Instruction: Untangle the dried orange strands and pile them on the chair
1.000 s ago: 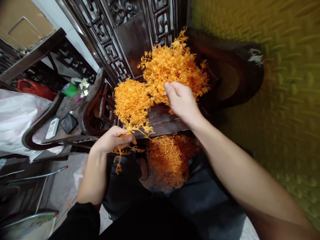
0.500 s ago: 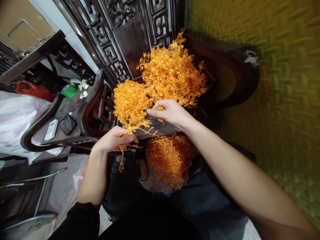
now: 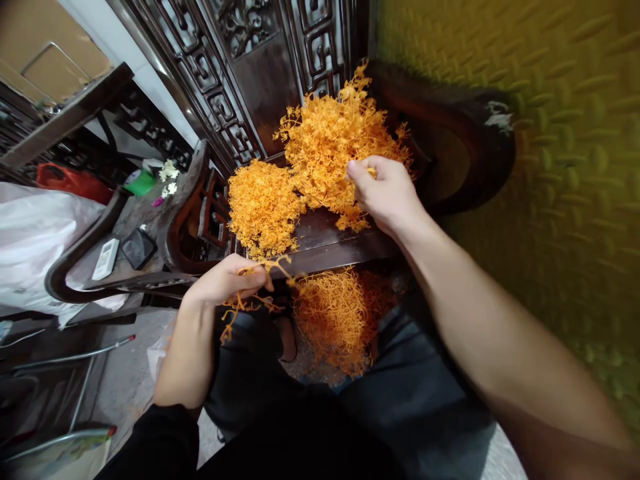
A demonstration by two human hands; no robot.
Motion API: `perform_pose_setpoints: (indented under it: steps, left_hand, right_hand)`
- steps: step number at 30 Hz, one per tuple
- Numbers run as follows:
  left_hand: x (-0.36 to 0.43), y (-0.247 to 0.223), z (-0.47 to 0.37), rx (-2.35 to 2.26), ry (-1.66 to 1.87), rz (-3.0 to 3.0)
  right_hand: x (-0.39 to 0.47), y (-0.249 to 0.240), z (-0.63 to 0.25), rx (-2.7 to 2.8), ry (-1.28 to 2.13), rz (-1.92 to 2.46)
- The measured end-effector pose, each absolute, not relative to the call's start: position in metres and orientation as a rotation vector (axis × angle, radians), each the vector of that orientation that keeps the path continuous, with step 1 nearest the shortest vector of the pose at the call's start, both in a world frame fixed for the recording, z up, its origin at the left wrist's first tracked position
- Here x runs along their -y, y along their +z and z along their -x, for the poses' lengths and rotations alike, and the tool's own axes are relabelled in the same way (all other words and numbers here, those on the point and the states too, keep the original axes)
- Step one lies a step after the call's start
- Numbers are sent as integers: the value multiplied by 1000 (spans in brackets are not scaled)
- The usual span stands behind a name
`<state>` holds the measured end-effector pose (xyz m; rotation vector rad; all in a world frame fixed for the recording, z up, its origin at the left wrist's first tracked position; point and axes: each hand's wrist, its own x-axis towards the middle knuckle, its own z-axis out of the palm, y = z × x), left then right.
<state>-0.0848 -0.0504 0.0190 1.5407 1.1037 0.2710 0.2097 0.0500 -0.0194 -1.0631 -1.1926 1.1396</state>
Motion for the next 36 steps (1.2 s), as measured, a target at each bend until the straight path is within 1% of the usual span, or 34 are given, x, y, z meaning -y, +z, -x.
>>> perform_pose_setpoints:
  steps: [2, 5, 8, 12, 14, 17, 20, 25, 28, 31, 34, 36]
  left_hand:
    - [48, 13, 83, -1178, 294, -1637]
    - [44, 6, 77, -1185, 298, -1793]
    - [42, 4, 70, -1202, 325, -1858]
    - [43, 6, 63, -1191, 354, -1797]
    - [43, 4, 59, -1215, 472, -1695]
    - [43, -2, 54, -1267, 738, -1391]
    - [43, -4, 50, -1206, 828, -1161]
    - [47, -2, 42, -1023, 688, -1114]
    - [48, -2, 41, -921, 693, -1095]
    - [48, -3, 46, -857, 714, -1116]
    - [48, -7, 49, -814, 677, -1164]
    - [49, -9, 49, -764, 625, -1178]
  right_hand:
    - [-45, -17, -209, 1107, 1298, 1022]
    - [-21, -8, -194, 1276, 1478, 924]
    - [0, 0, -181, 1611, 1491, 886]
    - [6, -1, -177, 2241, 1543, 787]
    - [5, -6, -175, 2340, 1457, 833]
    - [4, -16, -167, 2164, 1185, 998]
    - [4, -23, -158, 2017, 1049, 1037]
    - [8, -24, -150, 1937, 1190, 950]
    - [12, -20, -150, 1843, 1084, 1064]
    - [12, -17, -155, 1997, 1075, 999]
    - [11, -16, -159, 2028, 1208, 836]
    - [12, -16, -158, 1957, 1404, 746]
